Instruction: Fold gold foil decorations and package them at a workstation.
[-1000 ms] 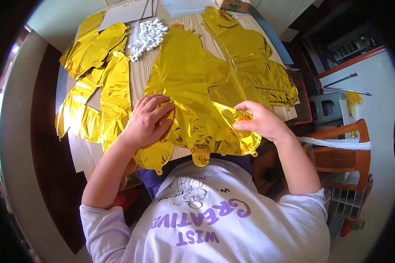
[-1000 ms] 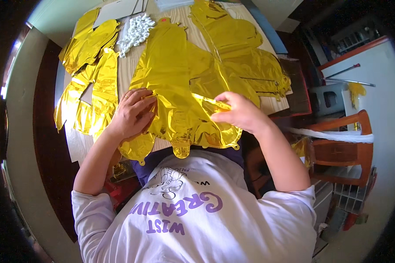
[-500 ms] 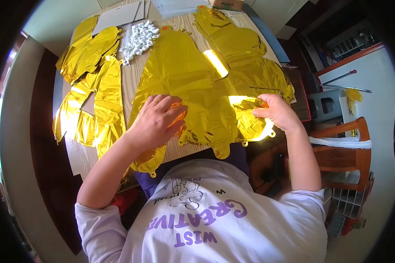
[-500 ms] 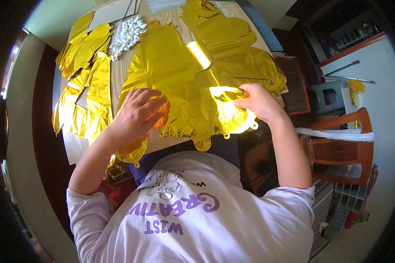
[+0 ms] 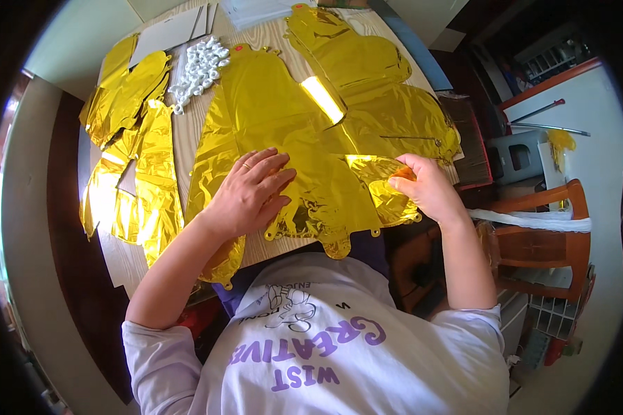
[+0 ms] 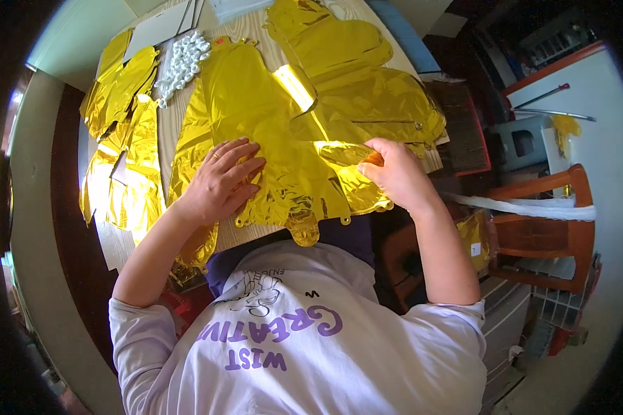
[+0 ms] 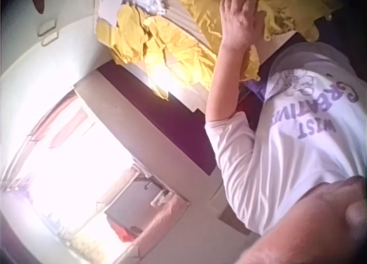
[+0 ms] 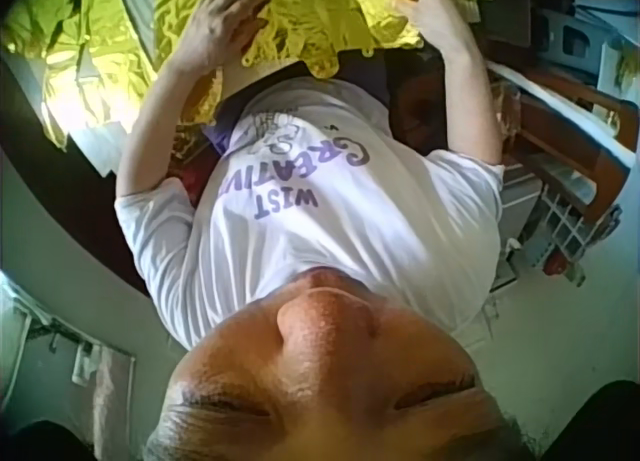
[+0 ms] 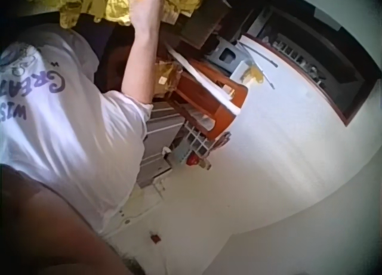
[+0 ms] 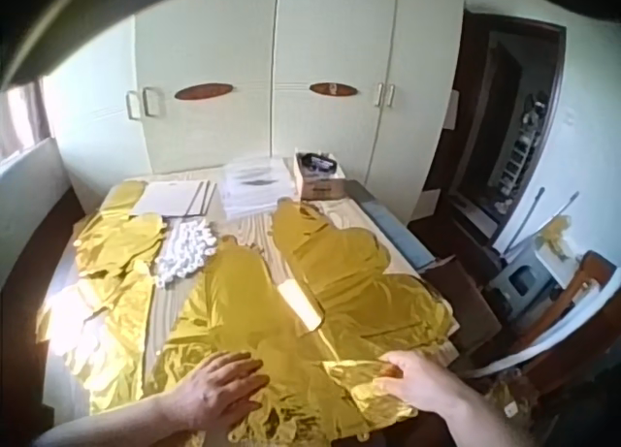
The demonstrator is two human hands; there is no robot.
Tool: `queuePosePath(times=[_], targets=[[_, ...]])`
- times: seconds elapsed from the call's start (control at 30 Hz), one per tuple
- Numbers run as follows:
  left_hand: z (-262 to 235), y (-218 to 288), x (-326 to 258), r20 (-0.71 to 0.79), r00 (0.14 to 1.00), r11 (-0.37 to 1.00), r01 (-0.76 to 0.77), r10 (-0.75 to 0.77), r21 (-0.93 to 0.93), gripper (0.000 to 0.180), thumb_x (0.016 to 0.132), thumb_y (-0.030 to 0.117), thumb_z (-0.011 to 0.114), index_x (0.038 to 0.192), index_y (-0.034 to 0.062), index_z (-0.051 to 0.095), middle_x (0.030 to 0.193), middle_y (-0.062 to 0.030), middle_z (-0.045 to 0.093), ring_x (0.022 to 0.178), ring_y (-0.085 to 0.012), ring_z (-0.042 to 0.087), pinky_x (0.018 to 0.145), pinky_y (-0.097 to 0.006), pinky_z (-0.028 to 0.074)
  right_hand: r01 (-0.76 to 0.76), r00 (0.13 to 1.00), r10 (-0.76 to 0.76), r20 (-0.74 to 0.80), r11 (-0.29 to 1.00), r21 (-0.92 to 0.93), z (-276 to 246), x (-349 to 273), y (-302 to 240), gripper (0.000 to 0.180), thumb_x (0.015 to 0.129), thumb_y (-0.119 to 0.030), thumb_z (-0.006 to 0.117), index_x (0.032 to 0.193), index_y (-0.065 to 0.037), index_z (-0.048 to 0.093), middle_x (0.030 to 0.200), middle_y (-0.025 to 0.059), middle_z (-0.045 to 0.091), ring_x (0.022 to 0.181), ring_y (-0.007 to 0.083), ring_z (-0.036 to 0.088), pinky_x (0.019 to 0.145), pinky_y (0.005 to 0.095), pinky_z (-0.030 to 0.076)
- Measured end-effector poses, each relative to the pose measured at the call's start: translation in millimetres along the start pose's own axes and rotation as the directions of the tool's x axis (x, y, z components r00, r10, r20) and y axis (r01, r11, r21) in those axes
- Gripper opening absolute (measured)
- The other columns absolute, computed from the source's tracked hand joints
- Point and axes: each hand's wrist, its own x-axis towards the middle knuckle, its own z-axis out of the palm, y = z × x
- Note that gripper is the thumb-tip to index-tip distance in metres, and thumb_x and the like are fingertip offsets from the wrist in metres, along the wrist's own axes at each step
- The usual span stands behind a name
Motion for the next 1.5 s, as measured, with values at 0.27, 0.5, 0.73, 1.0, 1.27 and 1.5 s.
queuePosePath(times=[0.27, 0.5, 0.73, 1.0, 1.27, 1.5], targets=[[2, 4, 10, -0.054, 0.998, 0.999, -0.02, 0.017, -0.047, 0.05, 0.083, 0.019, 0.075, 0.129, 0.0056, 0.062, 0.135, -0.0181, 0.058, 0.128, -0.0402, 0.053, 0.107, -0.052, 0.043, 0.011, 1.0, -0.011, -0.008, 1.0, -0.003, -4, 2, -4, 0.042, 0.088, -0.005, 0.071, 0.126, 0.01, 0.061, 0.091, 0.011, 0.071, 0.08, 0.0145, 0.065, 0.074, 0.0303, 0.053], [9, 5, 11, -0.057, 0.998, 0.998, -0.037, 0.034, -0.053, 0.048, 0.081, 0.02, 0.076, 0.125, 0.0057, 0.064, 0.131, -0.0174, 0.059, 0.125, -0.0403, 0.055, 0.105, -0.051, 0.044, 0.062, 0.996, -0.073, 0.053, 0.982, 0.178, -8, 2, -3, 0.035, 0.089, -0.004, 0.07, 0.12, 0.009, 0.063, 0.095, 0.008, 0.072, 0.084, 0.0102, 0.064, 0.075, 0.0291, 0.052], [10, 4, 9, -0.083, 0.996, 0.998, -0.02, 0.015, -0.066, 0.046, 0.08, 0.02, 0.076, 0.123, 0.0058, 0.066, 0.13, -0.017, 0.06, 0.125, -0.0394, 0.055, 0.105, -0.051, 0.044, 0.231, 0.972, -0.231, -0.034, 0.973, 0.014, 53, -33, -70, 0.032, 0.09, -0.002, 0.07, 0.121, -0.004, 0.065, 0.093, 0.0063, 0.073, 0.082, 0.0102, 0.068, 0.072, 0.029, 0.055], [13, 1, 6, -0.092, 0.996, 0.997, -0.023, 0.015, -0.08, 0.05, 0.077, 0.016, 0.074, 0.125, 0.0056, 0.066, 0.131, -0.0181, 0.06, 0.127, -0.0406, 0.054, 0.107, -0.052, 0.044, 0.631, 0.775, -0.627, -0.08, 0.763, 0.14, 107, -24, -57, 0.023, 0.089, -0.006, 0.072, 0.111, -0.001, 0.069, 0.101, 0.0146, 0.074, 0.088, 0.0255, 0.074, 0.077, 0.0352, 0.059], [13, 1, 5, -0.078, 0.997, 0.994, -0.003, -0.005, -0.11, 0.05, 0.076, 0.014, 0.074, 0.125, 0.0061, 0.065, 0.133, -0.0181, 0.059, 0.127, -0.0405, 0.054, 0.108, -0.052, 0.043, 0.487, 0.745, -0.666, -0.025, 0.569, -0.662, 58, -11, 17, 0.04, 0.087, -0.017, 0.074, 0.124, -0.006, 0.066, 0.141, 0.0134, 0.057, 0.137, 0.0348, 0.047, 0.118, 0.049, 0.032], [15, -1, 3, -0.098, 0.995, 0.994, -0.009, -0.002, -0.111, 0.051, 0.075, 0.013, 0.074, 0.125, 0.0068, 0.065, 0.133, -0.0179, 0.059, 0.126, -0.0409, 0.054, 0.108, -0.052, 0.043, 0.601, 0.716, -0.698, 0.017, 0.603, -0.525, 74, -11, 6, 0.052, 0.095, -0.032, 0.059, 0.142, -0.009, 0.055, 0.152, 0.013, 0.048, 0.144, 0.0383, 0.038, 0.121, 0.0572, 0.02]])
